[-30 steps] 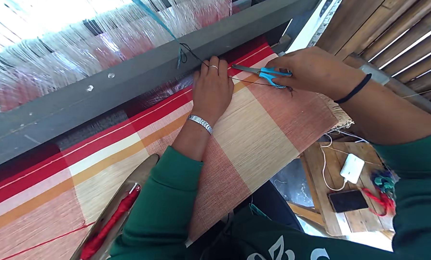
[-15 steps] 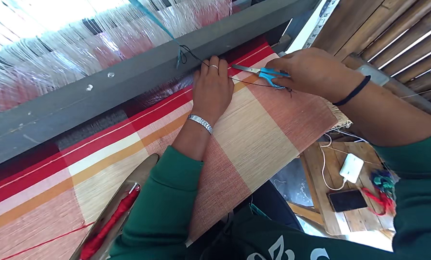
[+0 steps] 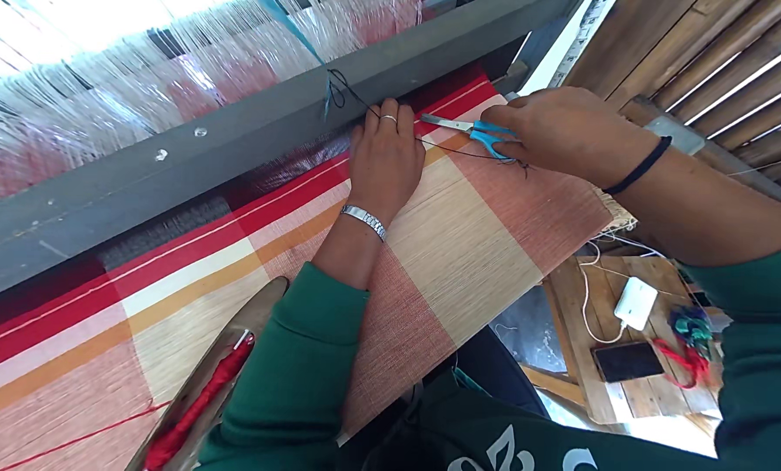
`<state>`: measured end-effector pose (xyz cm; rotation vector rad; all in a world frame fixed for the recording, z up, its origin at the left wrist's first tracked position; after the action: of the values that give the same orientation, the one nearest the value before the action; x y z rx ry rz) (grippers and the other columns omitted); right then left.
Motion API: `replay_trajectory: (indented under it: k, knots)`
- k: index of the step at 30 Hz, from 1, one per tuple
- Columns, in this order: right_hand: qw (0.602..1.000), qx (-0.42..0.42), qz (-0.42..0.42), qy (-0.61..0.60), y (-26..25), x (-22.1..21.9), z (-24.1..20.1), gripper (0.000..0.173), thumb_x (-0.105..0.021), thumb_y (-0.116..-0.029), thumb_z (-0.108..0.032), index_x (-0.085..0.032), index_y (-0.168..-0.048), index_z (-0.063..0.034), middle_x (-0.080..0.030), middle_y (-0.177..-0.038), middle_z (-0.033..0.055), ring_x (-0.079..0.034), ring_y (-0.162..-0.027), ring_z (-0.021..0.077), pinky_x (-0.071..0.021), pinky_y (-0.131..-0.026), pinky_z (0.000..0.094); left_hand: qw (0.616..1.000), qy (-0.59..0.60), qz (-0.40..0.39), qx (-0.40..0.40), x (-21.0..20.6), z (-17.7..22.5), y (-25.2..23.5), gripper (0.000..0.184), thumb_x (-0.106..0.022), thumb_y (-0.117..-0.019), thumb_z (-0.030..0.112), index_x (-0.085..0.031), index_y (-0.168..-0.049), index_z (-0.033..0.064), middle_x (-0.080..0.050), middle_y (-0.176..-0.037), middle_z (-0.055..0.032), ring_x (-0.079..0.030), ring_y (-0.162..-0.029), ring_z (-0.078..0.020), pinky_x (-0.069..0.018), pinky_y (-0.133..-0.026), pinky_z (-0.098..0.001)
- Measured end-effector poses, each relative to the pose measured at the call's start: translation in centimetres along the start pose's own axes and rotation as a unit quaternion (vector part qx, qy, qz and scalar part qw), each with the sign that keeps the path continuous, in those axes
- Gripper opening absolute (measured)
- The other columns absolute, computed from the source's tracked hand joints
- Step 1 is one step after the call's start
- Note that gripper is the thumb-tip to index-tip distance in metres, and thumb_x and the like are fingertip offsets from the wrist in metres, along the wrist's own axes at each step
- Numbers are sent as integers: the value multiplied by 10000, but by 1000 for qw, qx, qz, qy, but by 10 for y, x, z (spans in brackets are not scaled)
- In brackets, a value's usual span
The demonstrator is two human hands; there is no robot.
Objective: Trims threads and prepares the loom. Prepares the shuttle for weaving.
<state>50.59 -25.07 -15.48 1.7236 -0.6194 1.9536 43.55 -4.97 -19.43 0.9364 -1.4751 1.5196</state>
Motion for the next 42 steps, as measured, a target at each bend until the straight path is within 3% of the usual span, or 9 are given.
replay_trajectory:
  k: [20, 22, 25, 29, 33, 35, 40, 42]
  knots:
    - [1000, -5, -3, -16, 1, -2, -3, 238, -623, -1024, -194, -626, -1235, -84, -688, -1000, 204, -686, -955, 436, -544, -801, 616, 1000, 5, -11, 3, 0, 0, 0, 340, -431, -1041, 228, -586, -1276, 37, -565, -1367, -187, -523, -1298, -380, -477, -951, -511]
    - [999, -16, -5, -47, 2, -4, 2, 266, -625, -1025, -208, -619, -1258, -81, -695, -984, 197, -692, -935, 424, -544, -811, 617, 1000, 5, -9, 4, 1, 0, 0, 342, -438, -1040, 233, -590, -1276, 38, -565, -1371, -189, -526, -1296, -381, -476, -956, -512]
    - [990, -13, 20, -141, 5, -11, 17, 334, -661, -993, -237, -628, -1278, -65, -695, -892, 148, -693, -803, 347, -559, -779, 591, 1000, 7, -13, 6, 1, 0, 0, 343, -433, -1042, 236, -590, -1279, 43, -563, -1379, -187, -516, -1310, -381, -470, -967, -513]
    - [990, -17, 15, -140, 11, -13, 22, 332, -664, -987, -258, -632, -1277, -101, -698, -872, 122, -693, -777, 320, -560, -748, 583, 1000, 7, -9, 3, -1, -1, -1, 341, -428, -1051, 249, -587, -1275, 48, -560, -1375, -183, -516, -1305, -378, -469, -967, -511]
    - [994, -25, -9, -110, 10, -8, 14, 338, -665, -996, -273, -627, -1305, -142, -701, -923, 140, -693, -839, 355, -553, -772, 599, 1000, 17, 3, -9, -1, -1, 1, 407, -425, -1043, 228, -595, -1410, 177, -562, -1361, -182, -537, -1255, -380, -476, -934, -516]
    - [995, -18, -5, -103, 9, -8, 14, 322, -665, -995, -278, -635, -1286, -144, -701, -920, 139, -694, -837, 354, -553, -764, 599, 1000, 20, 3, -16, -1, -2, 1, 412, -439, -1042, 225, -623, -1410, 230, -567, -1346, -181, -539, -1239, -377, -470, -935, -509]
    - [994, -25, -6, -102, 8, -9, 16, 337, -667, -993, -274, -632, -1298, -136, -702, -928, 145, -695, -838, 357, -554, -769, 601, 1000, 25, -1, -16, -1, -2, 1, 392, -457, -1036, 229, -652, -1372, 288, -571, -1324, -168, -540, -1227, -368, -469, -914, -504]
    - [995, -21, -6, -99, 7, -8, 15, 339, -665, -994, -273, -629, -1302, -136, -701, -938, 148, -694, -851, 364, -550, -777, 605, 1000, 26, 2, -6, 0, -2, 1, 400, -439, -1038, 229, -612, -1398, 241, -572, -1353, -169, -540, -1256, -372, -476, -924, -509]
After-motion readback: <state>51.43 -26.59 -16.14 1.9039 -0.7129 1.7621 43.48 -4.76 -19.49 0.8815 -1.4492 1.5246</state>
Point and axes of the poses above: each hand's wrist, its own y-axis away from the middle knuckle, its own x-axis out of the back of the hand, z = x × y, the point moved 4 cm from there along -y, towards the middle knuckle
